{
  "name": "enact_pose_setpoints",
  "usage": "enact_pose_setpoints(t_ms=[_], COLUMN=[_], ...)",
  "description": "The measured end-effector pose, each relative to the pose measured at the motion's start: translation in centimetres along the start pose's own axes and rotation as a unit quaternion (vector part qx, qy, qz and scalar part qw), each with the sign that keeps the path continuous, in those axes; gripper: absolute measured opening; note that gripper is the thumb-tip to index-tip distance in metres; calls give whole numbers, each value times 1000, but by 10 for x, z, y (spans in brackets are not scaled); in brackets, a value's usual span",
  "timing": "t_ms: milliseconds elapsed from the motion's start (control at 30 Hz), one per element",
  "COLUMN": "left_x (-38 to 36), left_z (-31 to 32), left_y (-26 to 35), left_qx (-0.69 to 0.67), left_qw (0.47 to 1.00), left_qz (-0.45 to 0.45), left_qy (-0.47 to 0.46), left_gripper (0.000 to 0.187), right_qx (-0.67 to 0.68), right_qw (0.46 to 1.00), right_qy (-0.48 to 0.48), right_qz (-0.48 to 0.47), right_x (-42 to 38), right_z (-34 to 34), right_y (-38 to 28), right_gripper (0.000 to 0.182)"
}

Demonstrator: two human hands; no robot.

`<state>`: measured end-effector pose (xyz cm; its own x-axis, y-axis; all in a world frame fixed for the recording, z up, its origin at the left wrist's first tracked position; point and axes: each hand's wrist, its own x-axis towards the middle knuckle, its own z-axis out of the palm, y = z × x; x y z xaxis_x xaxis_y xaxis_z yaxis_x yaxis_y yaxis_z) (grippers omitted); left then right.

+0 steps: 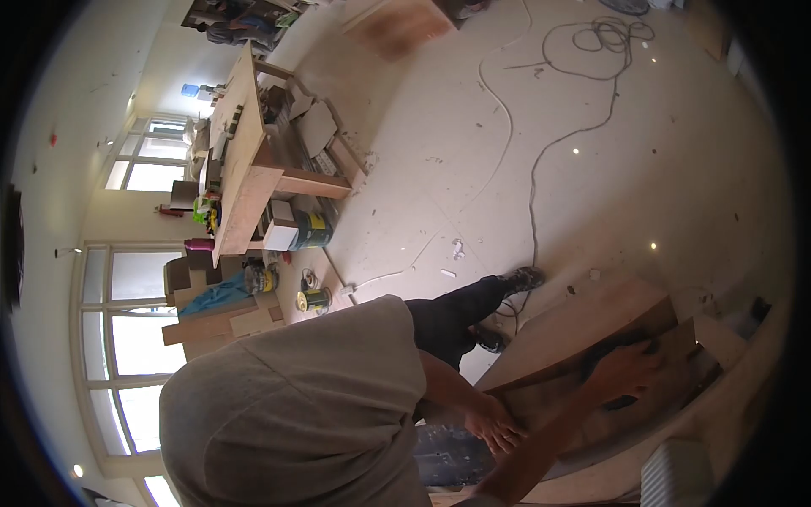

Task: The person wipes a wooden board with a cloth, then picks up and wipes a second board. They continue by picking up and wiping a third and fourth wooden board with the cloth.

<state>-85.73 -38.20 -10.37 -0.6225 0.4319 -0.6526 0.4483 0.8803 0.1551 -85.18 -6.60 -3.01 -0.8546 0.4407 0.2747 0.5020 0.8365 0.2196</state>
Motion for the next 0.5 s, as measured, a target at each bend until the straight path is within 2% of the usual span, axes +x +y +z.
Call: enact_pose_setpoints(t_ms=[67,167,267,367,467,500], left_x=[4,3,5,6,-5,-15], left_z=[0,0,2,2,7,6], left_y=[0,0,-1,7,51,78], left_qx=[-1,4,10,17,15,11], left_qw=[1000,1000,1000,1000,992,983], left_qz=[2,-1,7,24,112,168], left_qy=[2,-1,1,10,55,76], left_gripper=[68,68,68,68,68,68], right_qx=[-30,-57,-58,-85,-74,-185], right_qw=[999,998,989,996,976,938], right_qy=[-31,8,124,-17,188,238], right_qz=[7,2,-55,18,-75,-171], right_x=[20,47,76,82,99,99], right_z=[8,22,34,39,66,70], right_y=[1,0,9,0,18,27], right_gripper=[50,52,52,50,48,48])
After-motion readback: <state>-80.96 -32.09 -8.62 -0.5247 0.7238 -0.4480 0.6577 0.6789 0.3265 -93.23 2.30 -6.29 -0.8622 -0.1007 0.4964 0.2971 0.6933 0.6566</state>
